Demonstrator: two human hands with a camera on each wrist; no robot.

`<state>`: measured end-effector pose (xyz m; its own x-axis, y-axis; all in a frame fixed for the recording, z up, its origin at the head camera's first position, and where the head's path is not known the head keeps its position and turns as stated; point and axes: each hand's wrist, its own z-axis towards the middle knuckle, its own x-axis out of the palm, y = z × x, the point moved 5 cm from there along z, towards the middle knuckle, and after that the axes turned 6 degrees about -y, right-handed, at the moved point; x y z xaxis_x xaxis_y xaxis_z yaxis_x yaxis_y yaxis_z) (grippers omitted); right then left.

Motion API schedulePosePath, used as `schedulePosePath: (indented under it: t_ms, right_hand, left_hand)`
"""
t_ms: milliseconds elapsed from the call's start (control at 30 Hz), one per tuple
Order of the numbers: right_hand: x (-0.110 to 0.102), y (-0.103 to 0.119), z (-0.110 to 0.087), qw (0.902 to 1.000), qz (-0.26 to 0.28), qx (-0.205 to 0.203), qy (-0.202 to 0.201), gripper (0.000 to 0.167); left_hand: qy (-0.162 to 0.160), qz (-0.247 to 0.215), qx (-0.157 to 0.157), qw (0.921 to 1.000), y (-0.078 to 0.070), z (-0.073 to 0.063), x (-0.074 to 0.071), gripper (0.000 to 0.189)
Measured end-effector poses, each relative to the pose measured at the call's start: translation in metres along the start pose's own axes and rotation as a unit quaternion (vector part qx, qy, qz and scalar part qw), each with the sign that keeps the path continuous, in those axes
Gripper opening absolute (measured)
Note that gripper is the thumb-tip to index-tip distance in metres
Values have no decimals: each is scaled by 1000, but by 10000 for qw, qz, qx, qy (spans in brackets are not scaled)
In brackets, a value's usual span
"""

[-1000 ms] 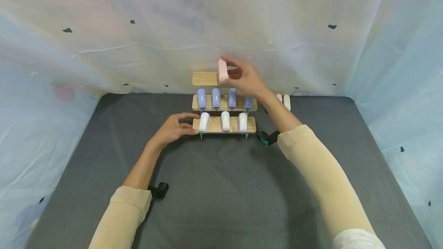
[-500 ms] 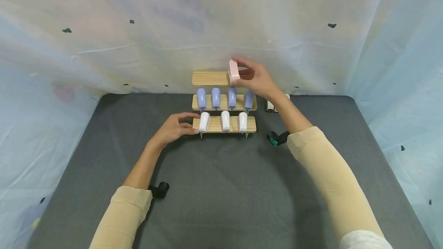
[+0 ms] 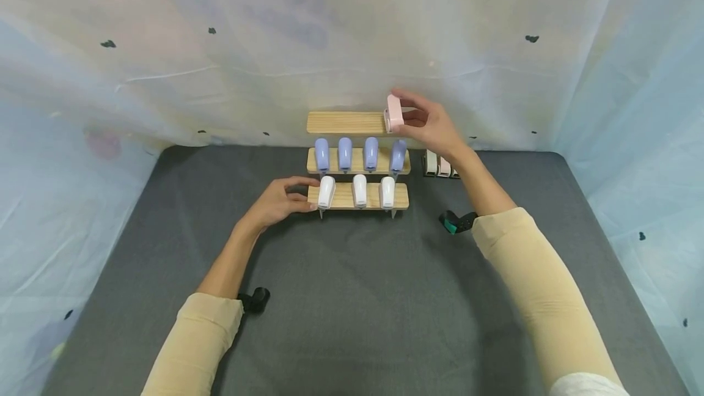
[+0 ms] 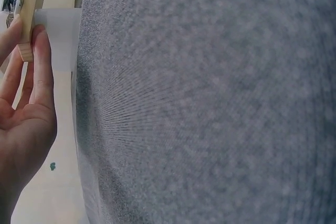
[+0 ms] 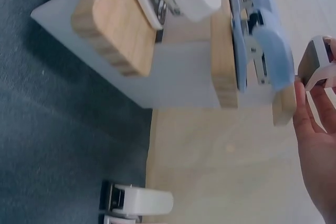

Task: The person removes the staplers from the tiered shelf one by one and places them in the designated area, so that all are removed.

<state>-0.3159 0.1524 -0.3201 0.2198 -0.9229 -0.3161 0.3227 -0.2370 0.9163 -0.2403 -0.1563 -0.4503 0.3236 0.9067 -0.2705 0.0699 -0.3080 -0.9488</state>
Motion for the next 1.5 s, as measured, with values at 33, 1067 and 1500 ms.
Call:
schedulePosePath:
  t_ms: [33, 1067, 1500]
  right_hand:
    - [-2, 0, -1, 10000, 19, 3, -7, 71]
    - [-78, -46, -47, 9972, -513, 440, -308, 69]
    - [-101, -71, -72, 9941, -700, 801, -194, 69]
  left_hand:
    - [-6, 2, 2, 10000, -1, 0, 0, 52]
    - [-26, 36, -29, 10000, 1, 3, 0, 54]
    - [-13, -114, -110, 9999, 1, 2, 2, 57]
